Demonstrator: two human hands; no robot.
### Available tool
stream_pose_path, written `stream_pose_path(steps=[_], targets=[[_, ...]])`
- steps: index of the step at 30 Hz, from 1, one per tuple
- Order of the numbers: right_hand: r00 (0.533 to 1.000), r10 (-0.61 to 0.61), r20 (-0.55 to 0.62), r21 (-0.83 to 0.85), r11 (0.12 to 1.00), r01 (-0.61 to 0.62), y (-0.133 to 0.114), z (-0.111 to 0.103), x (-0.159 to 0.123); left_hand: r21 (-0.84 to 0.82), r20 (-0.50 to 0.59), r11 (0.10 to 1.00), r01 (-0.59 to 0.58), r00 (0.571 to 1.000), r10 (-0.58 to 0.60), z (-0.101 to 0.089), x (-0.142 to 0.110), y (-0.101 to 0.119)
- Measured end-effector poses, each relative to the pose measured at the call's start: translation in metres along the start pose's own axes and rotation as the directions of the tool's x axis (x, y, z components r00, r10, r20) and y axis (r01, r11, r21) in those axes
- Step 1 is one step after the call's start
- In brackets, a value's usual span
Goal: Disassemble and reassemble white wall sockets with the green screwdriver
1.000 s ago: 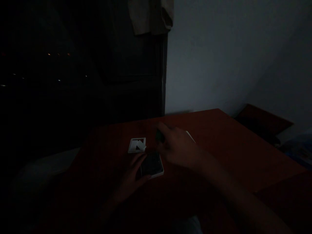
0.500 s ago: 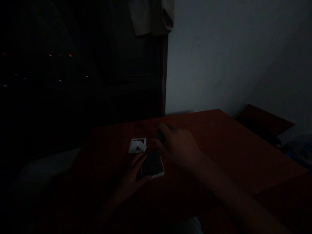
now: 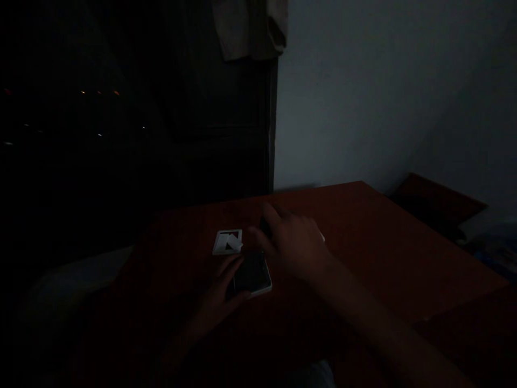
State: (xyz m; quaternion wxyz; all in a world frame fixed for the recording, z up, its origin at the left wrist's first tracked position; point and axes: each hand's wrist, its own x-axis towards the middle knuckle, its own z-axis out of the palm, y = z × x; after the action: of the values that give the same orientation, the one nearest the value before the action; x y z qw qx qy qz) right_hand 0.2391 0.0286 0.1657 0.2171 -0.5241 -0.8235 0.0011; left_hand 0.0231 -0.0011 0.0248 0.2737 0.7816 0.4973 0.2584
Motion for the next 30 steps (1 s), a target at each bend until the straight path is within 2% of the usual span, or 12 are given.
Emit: stream_pose_path(steps=[2, 4, 8, 9, 14, 16, 18, 20, 25, 27, 30], targets=[[0.998, -0.061, 0.028, 0.141, 0.988, 0.057, 0.0001, -0.0005, 0.0001, -0.002, 0.002, 1.0, 0.0, 1.0, 0.0, -0.0004, 0.0002, 0.0002], [0.995, -0.085, 0.05, 0.205, 0.976, 0.074, 0.0002, -0.0009, 0.0004, 0.001, 0.004, 1.0, 0.008, 1.0, -0.008, 0.0, 0.0003, -0.0008], [0.999, 0.033, 0.0, 0.001, 0.999, -0.033, 0.0, 0.0004, 0.0008, 0.017, 0.018, 1.0, 0.015, 1.0, -0.015, 0.0011, 0.0002, -0.0032], [0.999, 0.038, -0.015, -0.008, 0.999, -0.038, 0.0002, 0.0006, 0.0005, 0.02, 0.017, 1.0, 0.013, 1.0, -0.013, 0.0012, 0.0002, -0.0034], [0.995, -0.102, 0.018, 0.252, 0.963, 0.094, 0.0024, 0.0003, -0.0021, 0.014, 0.01, 1.0, 0.004, 1.0, -0.005, 0.0017, -0.0001, -0.0025], [0.998, -0.06, 0.021, 0.188, 0.981, 0.055, 0.0025, 0.0015, -0.0016, 0.011, 0.004, 1.0, 0.01, 1.0, -0.011, 0.0025, -0.0003, -0.0031], [1.0, 0.013, -0.013, 0.046, 0.999, -0.013, 0.0021, 0.0034, -0.0003, 0.013, -0.005, 1.0, 0.018, 1.0, -0.018, 0.0032, -0.0005, -0.004], [0.998, 0.045, -0.044, -0.015, 0.999, -0.045, 0.002, 0.0046, 0.0004, 0.015, -0.006, 1.0, 0.019, 1.0, -0.019, 0.0031, -0.0006, -0.0042], [0.997, -0.078, 0.0, 0.251, 0.965, 0.076, 0.0034, 0.0034, -0.0018, 0.036, 0.021, 0.999, 0.024, 0.999, -0.025, -0.0008, -0.0008, 0.0001], [0.998, -0.056, 0.005, 0.203, 0.978, 0.054, 0.003, 0.0033, -0.002, 0.036, 0.018, 0.999, 0.024, 1.0, -0.025, -0.0019, -0.0008, 0.0019], [0.999, 0.035, -0.026, -0.02, 0.999, -0.036, 0.0015, 0.0045, -0.0015, 0.025, 0.009, 1.0, 0.014, 1.0, -0.014, -0.0013, -0.0011, 0.0017]])
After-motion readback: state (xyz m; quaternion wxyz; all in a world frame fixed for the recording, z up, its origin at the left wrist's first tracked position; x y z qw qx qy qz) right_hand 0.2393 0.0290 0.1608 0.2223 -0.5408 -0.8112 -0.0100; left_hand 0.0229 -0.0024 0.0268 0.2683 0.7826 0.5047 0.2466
